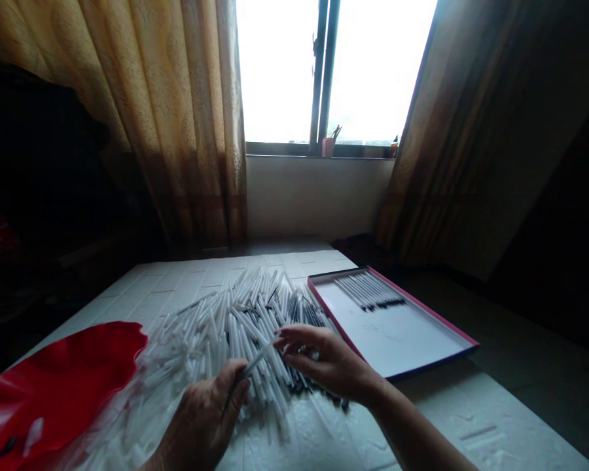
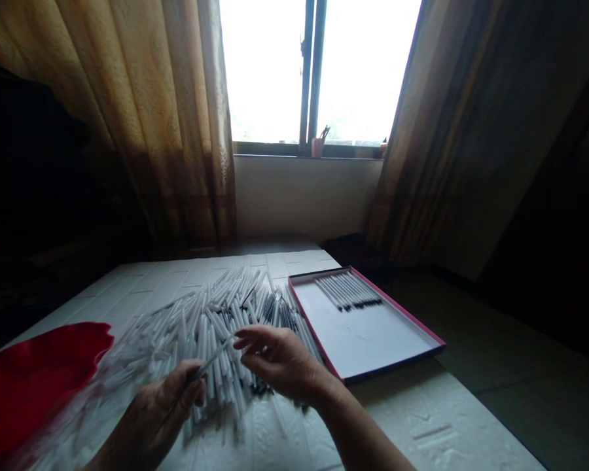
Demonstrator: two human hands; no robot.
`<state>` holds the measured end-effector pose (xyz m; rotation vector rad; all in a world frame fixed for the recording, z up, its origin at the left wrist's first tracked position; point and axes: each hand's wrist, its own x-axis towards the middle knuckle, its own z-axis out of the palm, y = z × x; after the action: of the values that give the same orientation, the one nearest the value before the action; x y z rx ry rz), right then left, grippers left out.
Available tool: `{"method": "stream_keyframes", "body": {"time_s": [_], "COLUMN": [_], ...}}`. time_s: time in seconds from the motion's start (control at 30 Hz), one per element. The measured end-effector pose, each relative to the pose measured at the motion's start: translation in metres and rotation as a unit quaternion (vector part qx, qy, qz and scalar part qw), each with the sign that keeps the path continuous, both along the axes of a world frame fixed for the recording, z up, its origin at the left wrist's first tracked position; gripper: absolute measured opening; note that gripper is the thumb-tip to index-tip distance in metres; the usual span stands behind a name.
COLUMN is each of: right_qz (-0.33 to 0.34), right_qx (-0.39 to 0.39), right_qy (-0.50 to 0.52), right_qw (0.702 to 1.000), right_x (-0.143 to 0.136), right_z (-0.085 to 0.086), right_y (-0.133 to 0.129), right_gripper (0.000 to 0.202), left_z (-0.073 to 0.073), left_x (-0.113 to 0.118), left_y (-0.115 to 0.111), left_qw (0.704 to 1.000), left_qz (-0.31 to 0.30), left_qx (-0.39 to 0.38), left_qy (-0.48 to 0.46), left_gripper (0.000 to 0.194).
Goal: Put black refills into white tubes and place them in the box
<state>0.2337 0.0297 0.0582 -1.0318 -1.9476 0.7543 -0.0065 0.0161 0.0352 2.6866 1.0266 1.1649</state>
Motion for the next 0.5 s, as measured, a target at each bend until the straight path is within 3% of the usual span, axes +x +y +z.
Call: {"method": "stream_keyframes", "body": {"time_s": [0.17,0.33,0.5], "right_qz": [-0.083,-0.064,-0.060], "right_qx": [0.043,0.014,0.004], "right_qy": [-0.160,-0.296,-0.370], "right_qw": [0.983,0.953,0.927], "right_x": [0.023,0.031,0.023], "right_z": [-0.004,-0.010,-0.006], "right_y": [0.012,0.012,0.007], "right_gripper": [0.018,0.021,0.020], "left_z": [-0.002,-0.004,0.001], "left_x": [-0.002,-0.004,0.000], "left_y": [0.001,0.003,0.003], "left_qw": [1.000,0.999,0.998], "left_qz": [0.004,0.003,0.002], "left_qx": [-0.010,0.034,0.054], "left_qy": [-0.012,0.005,0.018], "left_gripper": [0.022,0.025,0.027]}}
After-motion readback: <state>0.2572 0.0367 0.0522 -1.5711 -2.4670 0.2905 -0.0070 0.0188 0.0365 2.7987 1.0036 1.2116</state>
